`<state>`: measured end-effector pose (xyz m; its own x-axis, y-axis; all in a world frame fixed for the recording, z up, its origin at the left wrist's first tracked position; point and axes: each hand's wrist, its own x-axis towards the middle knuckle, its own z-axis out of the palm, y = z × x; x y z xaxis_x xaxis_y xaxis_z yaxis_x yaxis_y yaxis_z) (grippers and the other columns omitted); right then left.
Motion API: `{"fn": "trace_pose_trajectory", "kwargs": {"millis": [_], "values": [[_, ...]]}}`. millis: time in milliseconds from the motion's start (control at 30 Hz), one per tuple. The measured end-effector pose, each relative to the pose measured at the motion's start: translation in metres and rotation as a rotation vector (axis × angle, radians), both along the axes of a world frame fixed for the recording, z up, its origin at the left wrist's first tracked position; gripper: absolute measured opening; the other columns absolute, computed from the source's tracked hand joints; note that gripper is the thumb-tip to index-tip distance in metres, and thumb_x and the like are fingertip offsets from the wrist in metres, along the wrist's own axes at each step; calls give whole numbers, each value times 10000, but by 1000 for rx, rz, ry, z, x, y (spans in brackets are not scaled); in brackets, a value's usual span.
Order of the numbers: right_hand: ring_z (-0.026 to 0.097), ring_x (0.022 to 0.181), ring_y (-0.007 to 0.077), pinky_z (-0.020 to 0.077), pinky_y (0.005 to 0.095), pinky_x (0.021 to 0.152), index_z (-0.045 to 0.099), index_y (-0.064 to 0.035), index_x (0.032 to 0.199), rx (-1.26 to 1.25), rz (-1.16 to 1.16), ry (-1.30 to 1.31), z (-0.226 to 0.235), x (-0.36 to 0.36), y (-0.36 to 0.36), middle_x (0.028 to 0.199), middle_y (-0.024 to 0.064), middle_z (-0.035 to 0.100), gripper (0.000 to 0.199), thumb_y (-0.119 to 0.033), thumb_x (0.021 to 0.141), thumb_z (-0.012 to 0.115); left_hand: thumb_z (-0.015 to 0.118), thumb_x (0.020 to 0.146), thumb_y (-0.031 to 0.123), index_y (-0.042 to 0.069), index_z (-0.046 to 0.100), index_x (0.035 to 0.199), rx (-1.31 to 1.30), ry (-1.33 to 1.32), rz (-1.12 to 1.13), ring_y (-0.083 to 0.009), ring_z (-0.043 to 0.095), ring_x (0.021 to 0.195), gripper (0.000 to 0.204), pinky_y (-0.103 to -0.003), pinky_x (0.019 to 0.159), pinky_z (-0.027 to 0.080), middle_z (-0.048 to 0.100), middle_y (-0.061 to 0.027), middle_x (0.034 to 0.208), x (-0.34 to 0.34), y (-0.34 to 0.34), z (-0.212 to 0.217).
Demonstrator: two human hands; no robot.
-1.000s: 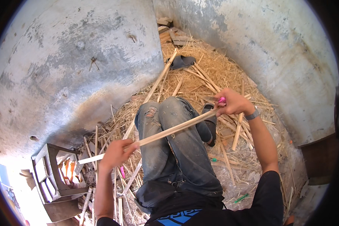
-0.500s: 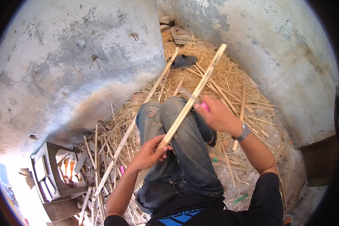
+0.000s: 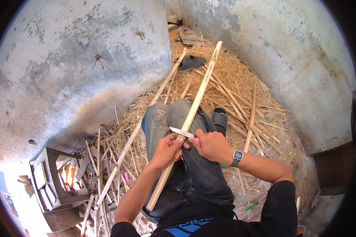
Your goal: The person scrapes a long bamboo pole with a small knife, removing outer layers and smoothing the surface by hand while sitting among wood shavings.
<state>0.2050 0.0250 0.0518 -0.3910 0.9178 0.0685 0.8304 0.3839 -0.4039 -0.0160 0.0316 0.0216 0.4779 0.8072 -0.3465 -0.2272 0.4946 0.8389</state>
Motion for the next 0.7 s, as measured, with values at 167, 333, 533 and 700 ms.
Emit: {"fn": "trace_pose_trajectory", "kwargs": {"millis": [167, 333, 533, 700], "values": [[683, 566, 417, 554, 504, 524, 651, -5, 822, -7, 19, -39, 6, -2, 3, 604, 214, 656, 535, -473, 1052, 533, 611, 1085, 251, -21, 597, 1248, -2, -28, 10, -49, 500, 554, 318, -205, 483, 393, 710, -74, 982, -1, -2, -4], [694, 580, 415, 567, 504, 548, 707, -12, 799, -20, 1, -70, 2, -3, 6, 629, 227, 672, 590, -524, 1034, 533, 612, 1084, 251, -30, 605, 1241, 6, -20, 21, -45, 489, 553, 322, -204, 480, 378, 706, -76, 990, 1, -2, -2], [694, 568, 394, 559, 490, 531, 701, -34, 772, -2, 34, -69, -3, -2, 12, 619, 203, 676, 583, -534, 1026, 542, 612, 1084, 260, -19, 618, 1178, -17, -22, 30, -39, 454, 543, 294, -204, 472, 348, 690, -62, 972, -1, -8, 0], [681, 526, 372, 542, 469, 492, 668, -51, 751, 81, 70, -42, -17, 2, 13, 593, 178, 667, 577, -549, 1018, 553, 601, 1089, 246, -16, 617, 1176, -35, -26, 15, -35, 438, 534, 275, -204, 468, 343, 665, -43, 930, -3, -13, 2]]}}
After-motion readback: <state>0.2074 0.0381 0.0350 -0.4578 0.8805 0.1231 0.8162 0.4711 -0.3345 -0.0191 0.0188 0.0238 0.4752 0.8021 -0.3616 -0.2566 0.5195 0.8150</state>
